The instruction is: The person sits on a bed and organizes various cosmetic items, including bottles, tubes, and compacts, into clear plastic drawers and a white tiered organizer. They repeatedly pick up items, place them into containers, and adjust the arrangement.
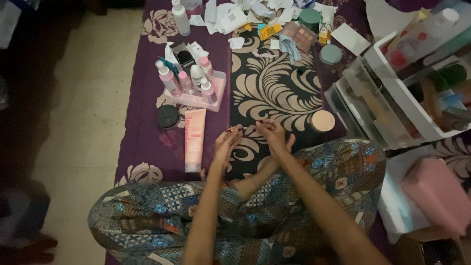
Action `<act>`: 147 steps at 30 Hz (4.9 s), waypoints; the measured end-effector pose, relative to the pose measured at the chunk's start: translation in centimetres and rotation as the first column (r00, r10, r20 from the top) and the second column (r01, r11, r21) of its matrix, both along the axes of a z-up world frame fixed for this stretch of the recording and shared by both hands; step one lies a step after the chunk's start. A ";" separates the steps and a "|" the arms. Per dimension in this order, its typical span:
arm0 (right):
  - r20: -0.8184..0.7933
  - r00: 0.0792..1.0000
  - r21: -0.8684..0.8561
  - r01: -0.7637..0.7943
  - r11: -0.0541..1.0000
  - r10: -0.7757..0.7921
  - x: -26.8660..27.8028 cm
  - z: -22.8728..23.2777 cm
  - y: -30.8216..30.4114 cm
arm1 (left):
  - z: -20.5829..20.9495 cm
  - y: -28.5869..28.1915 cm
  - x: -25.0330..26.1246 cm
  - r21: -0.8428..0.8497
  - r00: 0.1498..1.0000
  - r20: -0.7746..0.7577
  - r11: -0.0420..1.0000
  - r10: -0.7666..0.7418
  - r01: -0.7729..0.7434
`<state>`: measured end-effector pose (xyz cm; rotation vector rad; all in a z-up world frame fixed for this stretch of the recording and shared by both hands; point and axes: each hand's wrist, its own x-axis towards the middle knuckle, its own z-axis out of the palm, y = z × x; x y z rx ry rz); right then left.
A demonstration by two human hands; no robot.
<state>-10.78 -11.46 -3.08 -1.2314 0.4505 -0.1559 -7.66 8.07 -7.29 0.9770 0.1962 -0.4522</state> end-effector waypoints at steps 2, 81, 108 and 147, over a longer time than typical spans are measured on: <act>-0.005 1.000 -0.061 -0.009 0.998 0.009 -0.1 0.1 -0.1 | 0.4 0.0 0.0 -0.034 1.000 -0.009 0.999 0.027 -0.027; -0.107 0.943 0.461 0.327 0.825 -0.314 9.2 -4.1 -13.7 | -0.3 -0.2 0.2 0.184 0.998 -0.057 0.983 0.028 -0.017; 0.124 0.983 -0.153 0.152 0.977 -0.133 7.8 -0.4 -16.1 | 0.6 -0.6 -0.1 0.253 0.995 -0.104 0.967 0.007 0.020; 0.482 0.862 -0.842 0.406 -0.354 -0.157 -7.0 33.6 -19.8 | 2.2 -1.0 -0.3 0.211 0.997 -0.075 0.977 -0.002 0.017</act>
